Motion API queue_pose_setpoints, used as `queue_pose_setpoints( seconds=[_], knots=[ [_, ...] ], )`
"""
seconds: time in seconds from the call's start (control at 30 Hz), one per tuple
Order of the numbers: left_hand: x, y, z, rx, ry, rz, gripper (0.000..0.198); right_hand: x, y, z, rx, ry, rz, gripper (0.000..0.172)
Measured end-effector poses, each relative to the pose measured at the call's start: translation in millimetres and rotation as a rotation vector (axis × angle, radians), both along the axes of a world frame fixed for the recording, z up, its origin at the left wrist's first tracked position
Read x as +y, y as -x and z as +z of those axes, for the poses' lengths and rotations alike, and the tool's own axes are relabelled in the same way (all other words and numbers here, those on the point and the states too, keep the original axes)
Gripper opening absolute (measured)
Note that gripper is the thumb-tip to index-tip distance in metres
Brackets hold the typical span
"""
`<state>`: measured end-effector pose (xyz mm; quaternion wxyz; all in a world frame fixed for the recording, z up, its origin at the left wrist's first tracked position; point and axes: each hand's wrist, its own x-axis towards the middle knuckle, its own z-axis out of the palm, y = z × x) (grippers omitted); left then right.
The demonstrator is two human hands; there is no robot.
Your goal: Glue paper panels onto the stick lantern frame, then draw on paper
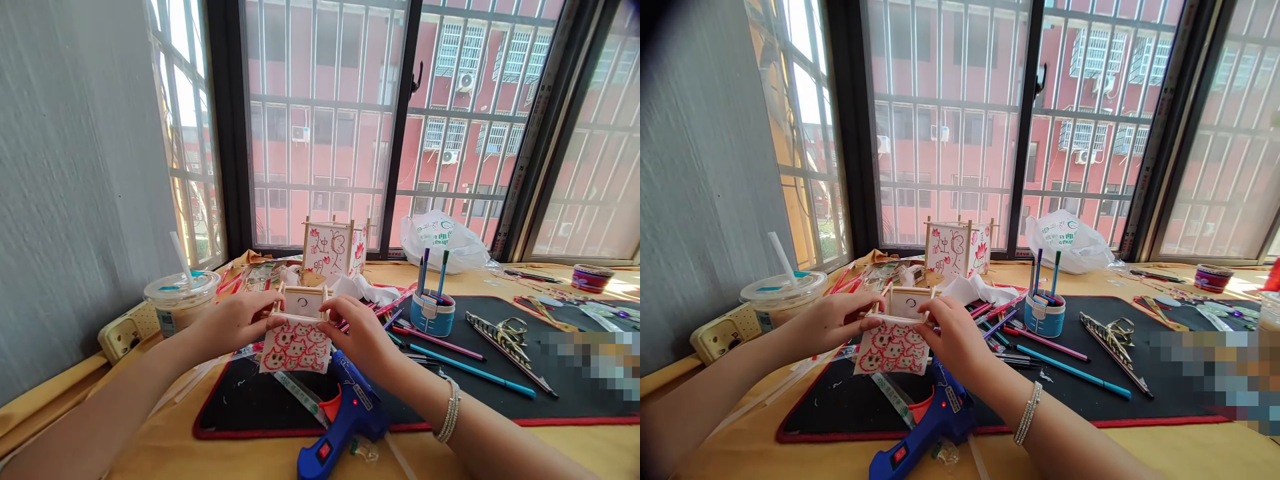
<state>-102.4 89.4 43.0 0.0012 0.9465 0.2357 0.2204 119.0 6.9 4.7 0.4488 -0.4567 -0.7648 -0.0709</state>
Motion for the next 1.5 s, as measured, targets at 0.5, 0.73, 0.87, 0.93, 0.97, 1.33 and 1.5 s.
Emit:
queue_pose_setpoints(
  seconds=[0.5, 0.73, 0.87, 0.93, 0.97, 1.33, 1.5],
  knots=[
    [-11.3, -4.9, -4.4, -0.109, -0.682, -0.015, 0.04, -1.0, 1.2, -2.0, -0.127, -0.29, 0.159, 0.019],
    [-25.7, -13.5, -4.6, -0.12, -0.674, -0.242, 0.014, -5.9, 4.1, -1.3, -0.196, -0.319, 0.152, 0.021],
    [-30.0, -17.6, -7.7, -0.13, -0.619, -0.265, 0.015, -7.3, 6.7, -1.9, -0.198, -0.292, 0.049, 0.018],
    [-33.1, -18.9, -8.1, -0.119, -0.602, -0.264, 0.016, -8.3, 8.0, -0.9, -0.247, -0.299, -0.012, 0.022],
    [-34.9, -19.4, -8.1, -0.113, -0.603, -0.261, 0.017, -8.9, 8.7, -0.1, -0.28, -0.31, -0.037, 0.026],
    [-35.6, -19.9, -12.9, -0.061, -0.774, -0.164, 0.025, -10.3, 14.6, 1.8, -0.416, -0.39, -0.058, 0.033],
    [-29.4, -19.2, -12.9, -0.04, -0.776, -0.174, 0.026, -9.8, 7.5, 5.0, -0.537, -0.389, -0.02, 0.022]
  ],
)
